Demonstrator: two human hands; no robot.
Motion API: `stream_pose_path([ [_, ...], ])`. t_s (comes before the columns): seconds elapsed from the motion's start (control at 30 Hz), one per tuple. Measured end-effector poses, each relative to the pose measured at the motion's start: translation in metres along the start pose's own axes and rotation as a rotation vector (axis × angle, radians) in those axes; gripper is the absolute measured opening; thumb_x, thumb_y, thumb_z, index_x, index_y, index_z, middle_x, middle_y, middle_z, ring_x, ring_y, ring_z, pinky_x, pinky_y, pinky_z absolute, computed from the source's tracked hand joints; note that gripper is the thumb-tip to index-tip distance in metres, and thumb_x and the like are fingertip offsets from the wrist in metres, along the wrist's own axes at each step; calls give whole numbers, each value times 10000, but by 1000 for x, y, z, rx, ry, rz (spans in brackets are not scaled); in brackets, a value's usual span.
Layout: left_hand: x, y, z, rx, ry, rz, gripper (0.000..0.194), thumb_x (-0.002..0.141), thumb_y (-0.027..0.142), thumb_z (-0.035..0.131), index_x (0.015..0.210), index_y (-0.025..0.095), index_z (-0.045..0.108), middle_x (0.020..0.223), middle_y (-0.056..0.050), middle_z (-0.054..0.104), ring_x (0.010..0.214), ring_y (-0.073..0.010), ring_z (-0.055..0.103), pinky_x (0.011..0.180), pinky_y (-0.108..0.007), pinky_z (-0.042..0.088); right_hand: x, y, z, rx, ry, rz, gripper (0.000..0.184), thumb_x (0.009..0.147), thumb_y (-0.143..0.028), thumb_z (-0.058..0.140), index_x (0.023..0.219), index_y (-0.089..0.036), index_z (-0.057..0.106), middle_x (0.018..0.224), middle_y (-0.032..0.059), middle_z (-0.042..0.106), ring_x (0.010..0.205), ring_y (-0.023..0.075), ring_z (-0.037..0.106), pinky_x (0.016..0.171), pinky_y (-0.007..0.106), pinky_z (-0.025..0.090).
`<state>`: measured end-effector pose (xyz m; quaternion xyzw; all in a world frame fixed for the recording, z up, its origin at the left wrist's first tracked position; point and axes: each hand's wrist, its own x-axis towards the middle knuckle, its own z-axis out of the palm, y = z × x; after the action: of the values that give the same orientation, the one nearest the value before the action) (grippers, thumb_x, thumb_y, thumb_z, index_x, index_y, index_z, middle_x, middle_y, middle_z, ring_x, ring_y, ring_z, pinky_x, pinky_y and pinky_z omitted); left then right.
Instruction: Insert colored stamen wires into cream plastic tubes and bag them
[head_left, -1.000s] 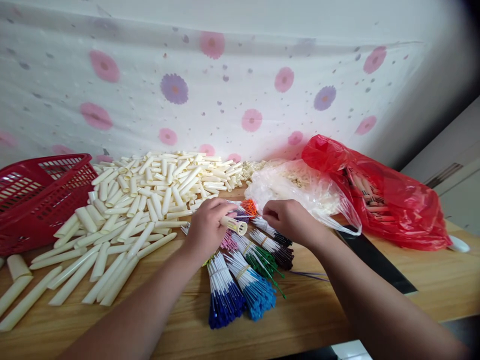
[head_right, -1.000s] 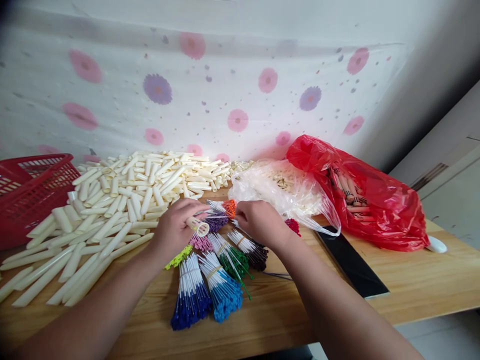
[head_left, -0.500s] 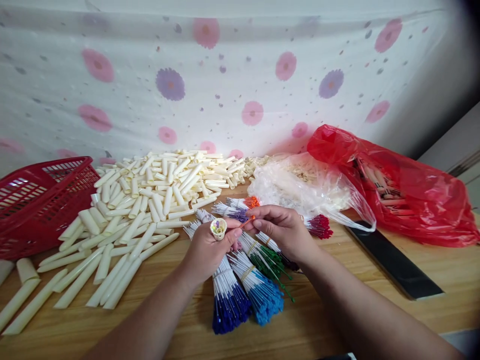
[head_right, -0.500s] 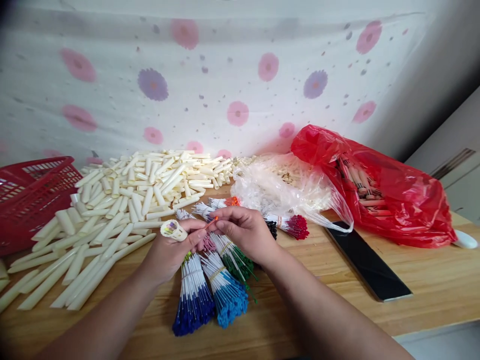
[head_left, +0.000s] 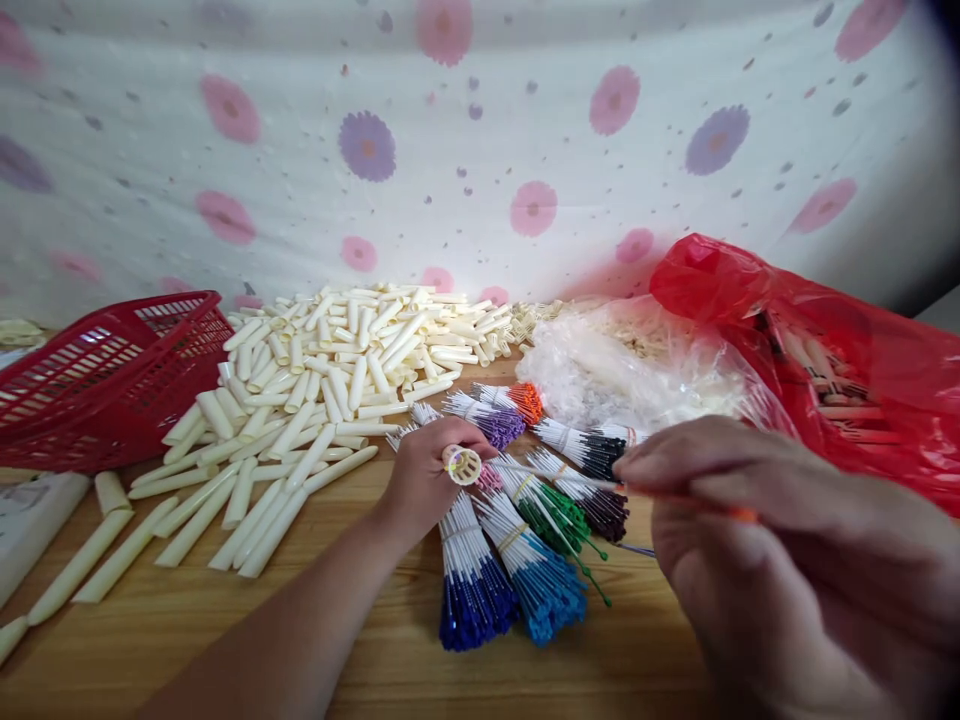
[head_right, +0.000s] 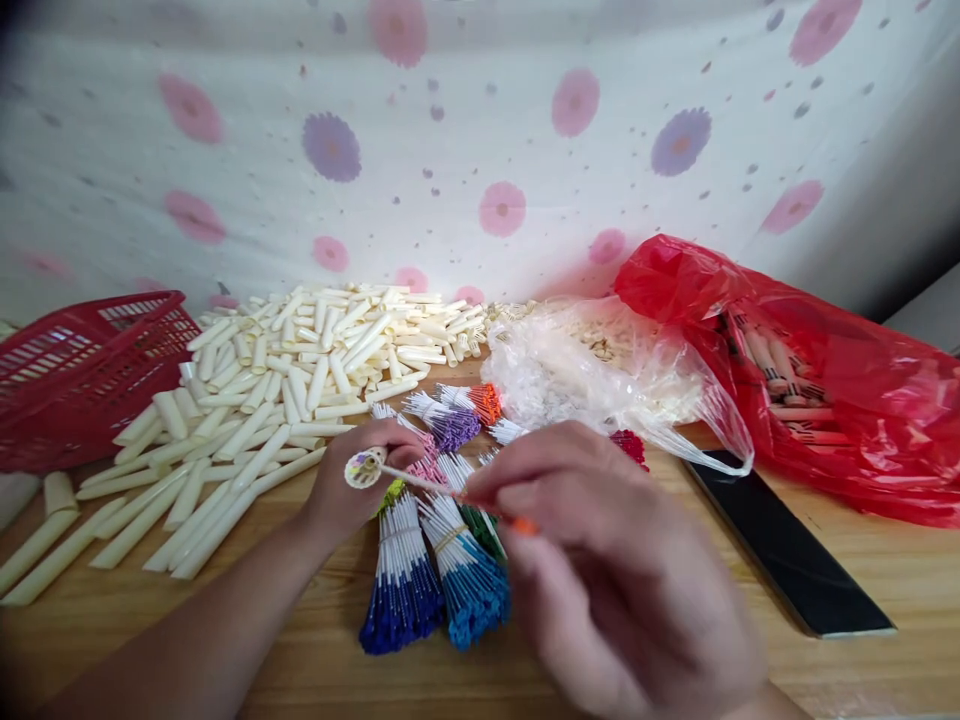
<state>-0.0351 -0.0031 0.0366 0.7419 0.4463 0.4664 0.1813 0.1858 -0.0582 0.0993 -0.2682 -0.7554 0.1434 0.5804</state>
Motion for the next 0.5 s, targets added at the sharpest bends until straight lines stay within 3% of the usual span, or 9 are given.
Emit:
stream_pose_path([
  [0.13,0,0,3,48,-31,32,203,816,299,592,671,169,651,678,-24,674,660,-152,616,635,-256,472,4,-11,3,-162,-125,-66,254,796,-91,577,990,-255,580,869,63,709,783,204,680,711,354,572],
  [0.23,0,1,4,39,-38,41,185,818,294,583,686,177,641,701,-25,679,689,-161,617,656,-269,477,10,-7,12,-176,-206,-177,220,802,-85,560,959,-237,584,841,68,715,780,183,688,684,310,579],
  [0.5,-1,-3,5,80,-57,79,115,829,268,579,775,182,633,744,-18,653,717,-154,590,662,-269,462,8,2,31,-161,-138,-209,234,792,-62,548,954,-229,579,855,79,700,803,175,674,708,306,576],
])
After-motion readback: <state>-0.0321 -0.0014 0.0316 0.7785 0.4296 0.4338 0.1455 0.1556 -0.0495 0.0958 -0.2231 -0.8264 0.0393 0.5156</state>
